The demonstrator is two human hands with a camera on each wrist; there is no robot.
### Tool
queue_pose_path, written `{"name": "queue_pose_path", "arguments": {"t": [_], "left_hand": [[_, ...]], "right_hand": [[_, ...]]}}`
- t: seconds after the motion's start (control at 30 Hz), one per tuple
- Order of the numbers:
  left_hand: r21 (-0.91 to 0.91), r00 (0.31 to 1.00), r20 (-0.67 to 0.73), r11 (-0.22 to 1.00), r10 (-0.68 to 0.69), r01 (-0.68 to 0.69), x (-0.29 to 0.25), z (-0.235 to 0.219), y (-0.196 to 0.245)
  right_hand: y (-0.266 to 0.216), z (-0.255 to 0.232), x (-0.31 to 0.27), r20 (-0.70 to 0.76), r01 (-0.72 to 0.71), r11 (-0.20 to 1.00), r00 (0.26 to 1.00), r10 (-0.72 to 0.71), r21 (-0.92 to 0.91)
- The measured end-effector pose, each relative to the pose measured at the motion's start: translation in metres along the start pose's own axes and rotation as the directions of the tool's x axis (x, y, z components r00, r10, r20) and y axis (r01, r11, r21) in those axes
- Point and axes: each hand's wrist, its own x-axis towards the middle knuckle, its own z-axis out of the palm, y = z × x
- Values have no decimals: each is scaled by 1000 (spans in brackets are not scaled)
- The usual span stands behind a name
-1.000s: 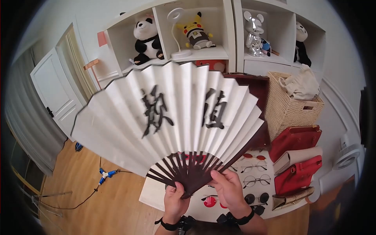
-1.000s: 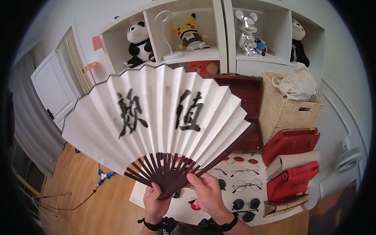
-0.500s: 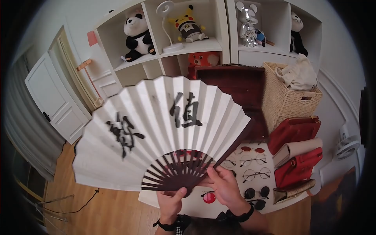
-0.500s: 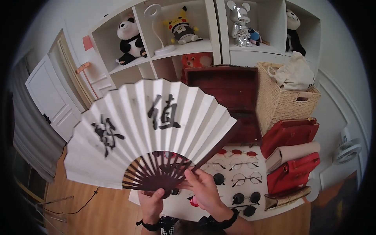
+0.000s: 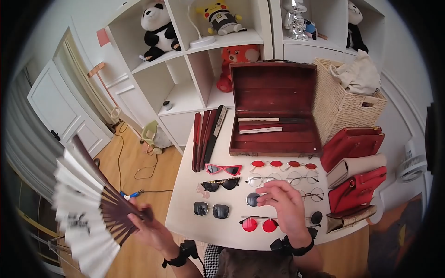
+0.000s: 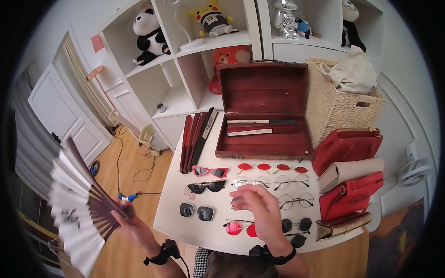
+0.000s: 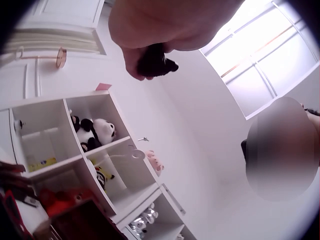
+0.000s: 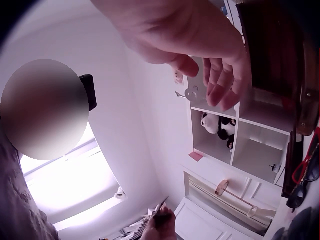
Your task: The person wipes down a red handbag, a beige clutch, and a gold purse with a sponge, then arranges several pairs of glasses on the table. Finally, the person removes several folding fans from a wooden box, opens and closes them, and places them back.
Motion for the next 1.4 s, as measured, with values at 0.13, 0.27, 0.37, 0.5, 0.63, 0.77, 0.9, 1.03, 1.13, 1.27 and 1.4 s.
{"name": "queue_pose_path", "arguments": {"t": [0.13,0.27,0.37,0.5,0.63,0.77,0.9,1.03,1.13,1.27,1.4], "left_hand": [[69,842,343,906,-416,419,-38,-1,-1],[441,175,650,555,-739,705,-51,24,15],[606,-118,563,312,-818,731,-60,38,13],[616,102,578,514,-810,596,-73,24,-6],[510,324,514,587,-794,628,-78,24,-17],[240,458,438,591,-774,770,-83,35,-13],[220,557,384,659,-736,719,-85,23,-19],[297,582,441,722,-684,625,-80,23,-18],[275,539,452,686,-711,674,-78,28,-15],[282,515,483,683,-708,674,-74,29,-13],[192,559,516,723,-650,664,-77,27,-20]], "right_hand": [[5,17,-5,196,-40,974,977,85,-225],[4,28,-12,289,-116,908,925,247,-403],[21,26,-16,209,-146,957,957,200,-250],[16,15,-17,171,-138,972,970,172,-192],[14,9,-14,149,-25,946,986,77,-323],[15,13,-11,47,-21,1000,999,21,13],[9,19,-10,-63,33,975,998,-20,218],[8,21,-12,-148,80,953,988,-38,291],[9,20,-11,-178,94,939,983,-35,331],[10,17,-9,-206,44,928,978,35,369],[11,11,-9,-150,25,935,988,30,353]]}}
